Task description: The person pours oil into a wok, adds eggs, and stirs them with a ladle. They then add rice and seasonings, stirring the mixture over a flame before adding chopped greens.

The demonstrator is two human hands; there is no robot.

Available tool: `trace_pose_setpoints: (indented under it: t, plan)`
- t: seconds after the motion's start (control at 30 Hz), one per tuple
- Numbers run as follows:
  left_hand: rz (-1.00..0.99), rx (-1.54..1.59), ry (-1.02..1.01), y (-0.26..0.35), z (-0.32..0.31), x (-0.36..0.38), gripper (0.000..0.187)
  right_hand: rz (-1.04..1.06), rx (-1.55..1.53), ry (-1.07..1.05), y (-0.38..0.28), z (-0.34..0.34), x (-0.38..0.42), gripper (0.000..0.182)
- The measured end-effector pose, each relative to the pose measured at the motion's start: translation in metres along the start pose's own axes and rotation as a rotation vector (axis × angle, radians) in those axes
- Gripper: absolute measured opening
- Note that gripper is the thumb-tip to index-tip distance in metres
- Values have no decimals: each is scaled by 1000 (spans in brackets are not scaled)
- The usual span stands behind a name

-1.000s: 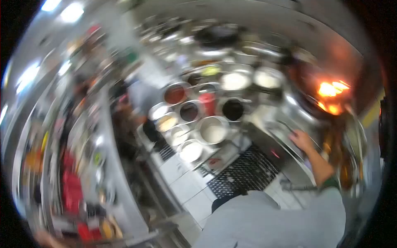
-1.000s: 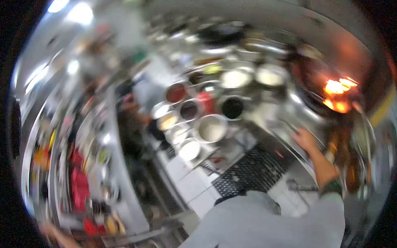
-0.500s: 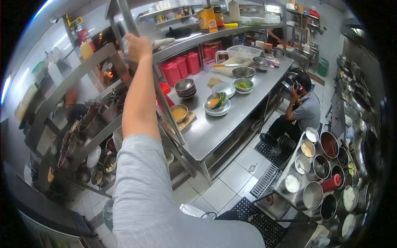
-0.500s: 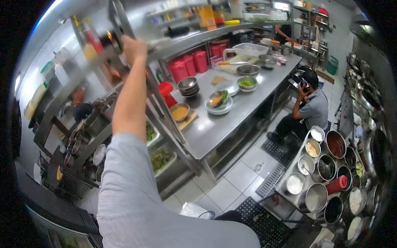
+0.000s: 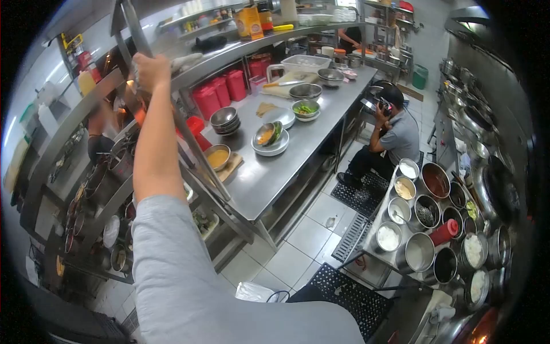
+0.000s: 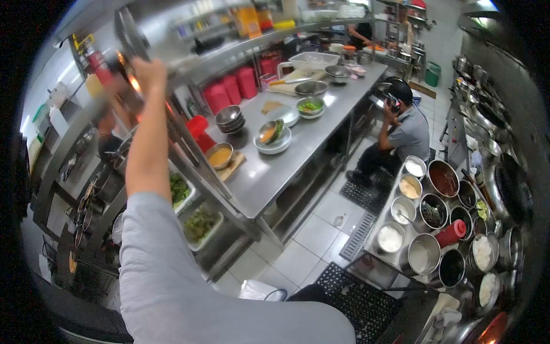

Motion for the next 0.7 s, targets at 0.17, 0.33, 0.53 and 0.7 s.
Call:
trace_pose_setpoints:
  t: [0.17, 0.33, 0.53, 0.7]
  plan:
    - [-43, -45, 41, -15, -14, -12, 46, 0, -28, -107, -27, 14, 0, 50]
    - [-20, -72, 42, -8, -9, -6, 48, -29, -86, -75, 18, -14, -15, 49]
    - [23, -85, 6, 2, -2, 0, 49, -51, -122, -93, 3, -4, -6, 50]
    - [1, -81, 44, -9, -11, -9, 48, 8, -120, -3, -29, 13, -14, 48]
Point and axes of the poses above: each hand's wrist, its own x-axis away from the middle knuckle, its own z-axis out of the back of the hand, y = z × x, the point moved 3 cm from there along -x, towards the middle knuckle, and after that the axes turned 9 degrees about -y, right-handed, at the moved point
